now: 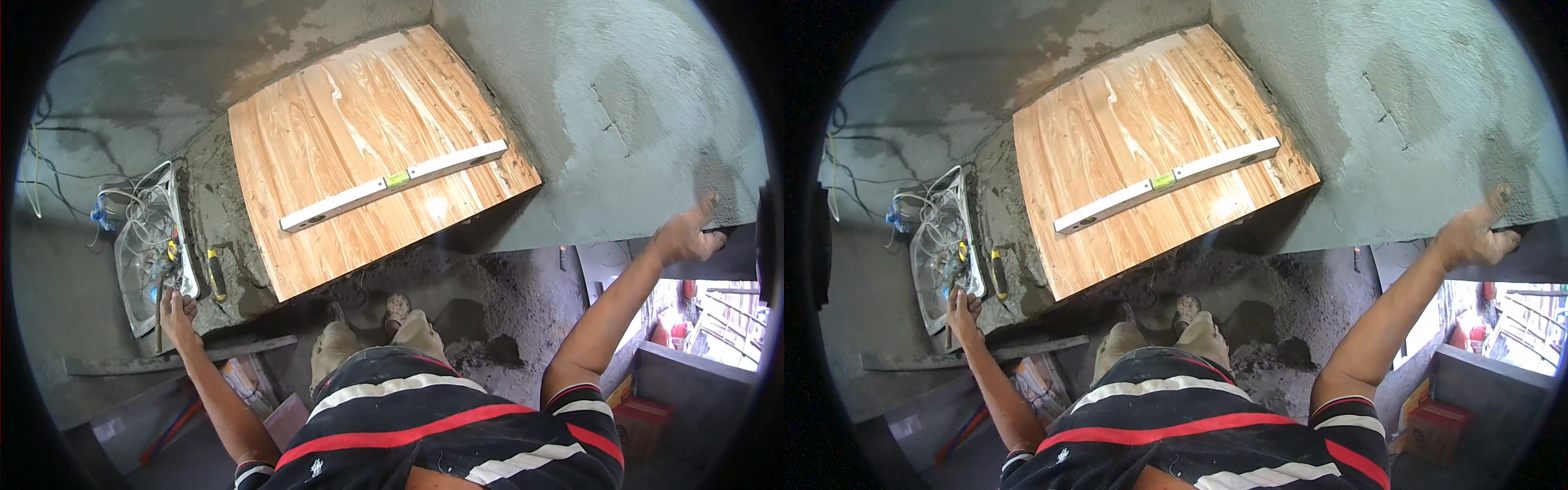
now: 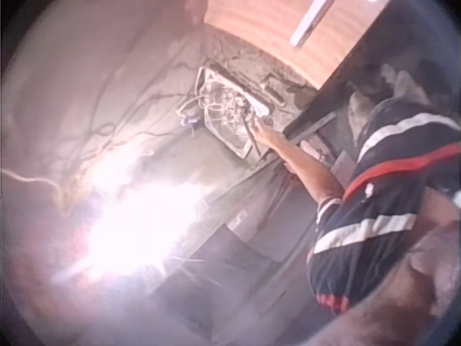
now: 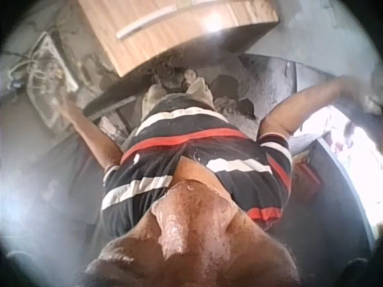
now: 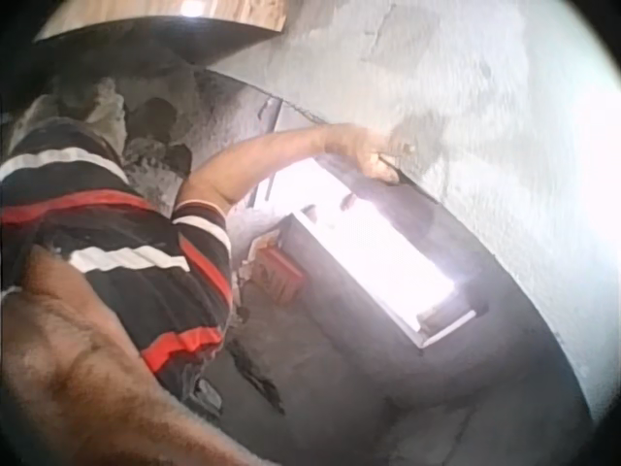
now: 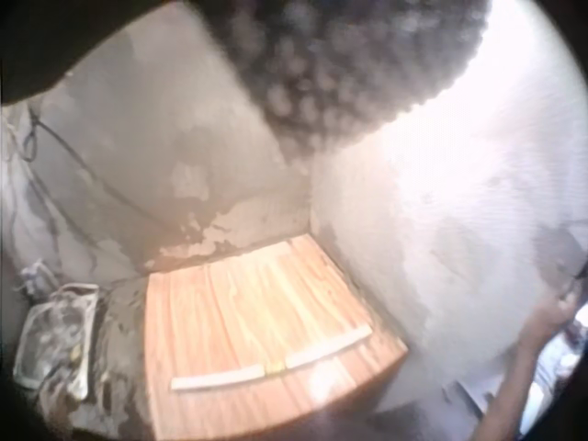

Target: The person aligns a tile on a mortar surface using a spirit level and a mallet, lifts the tile to smooth the mortar with a trowel, repositions the tile, taps it with the mallet, and scrapes the edges with the trowel.

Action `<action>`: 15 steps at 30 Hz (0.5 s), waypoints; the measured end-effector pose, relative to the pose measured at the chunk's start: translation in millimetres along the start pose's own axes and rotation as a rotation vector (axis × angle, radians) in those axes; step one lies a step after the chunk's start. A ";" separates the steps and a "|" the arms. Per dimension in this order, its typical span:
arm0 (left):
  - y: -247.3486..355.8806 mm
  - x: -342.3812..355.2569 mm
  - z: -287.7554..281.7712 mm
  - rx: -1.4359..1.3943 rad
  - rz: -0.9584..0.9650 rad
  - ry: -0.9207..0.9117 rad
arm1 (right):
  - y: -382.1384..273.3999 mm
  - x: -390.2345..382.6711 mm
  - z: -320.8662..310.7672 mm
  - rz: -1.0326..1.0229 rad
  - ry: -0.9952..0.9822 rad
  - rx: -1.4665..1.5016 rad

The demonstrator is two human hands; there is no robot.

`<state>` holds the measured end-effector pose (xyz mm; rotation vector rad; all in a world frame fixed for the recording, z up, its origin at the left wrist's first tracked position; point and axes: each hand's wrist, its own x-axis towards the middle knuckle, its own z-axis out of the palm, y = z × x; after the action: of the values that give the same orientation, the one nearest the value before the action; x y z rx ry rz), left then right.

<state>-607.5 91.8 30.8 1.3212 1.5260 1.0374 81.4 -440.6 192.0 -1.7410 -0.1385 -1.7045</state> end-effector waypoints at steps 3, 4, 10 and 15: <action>8.0 -1.3 10.7 0.032 -0.028 0.019 | 14.8 1.1 -2.1 -0.014 -0.017 -0.059; 7.6 0.0 11.4 0.035 -0.029 0.020 | 16.2 1.6 -4.5 -0.019 -0.021 -0.078; 2.5 17.0 8.8 0.004 -0.018 -0.103 | -3.6 -1.5 -1.1 0.125 0.026 -0.010; 21.7 8.0 40.4 0.127 -0.097 -0.141 | 3.1 -0.3 -0.8 0.068 0.037 0.030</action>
<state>-563.4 104.3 38.7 1.3626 1.5534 0.7807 82.2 -443.2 190.4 -1.6722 -0.0868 -1.6760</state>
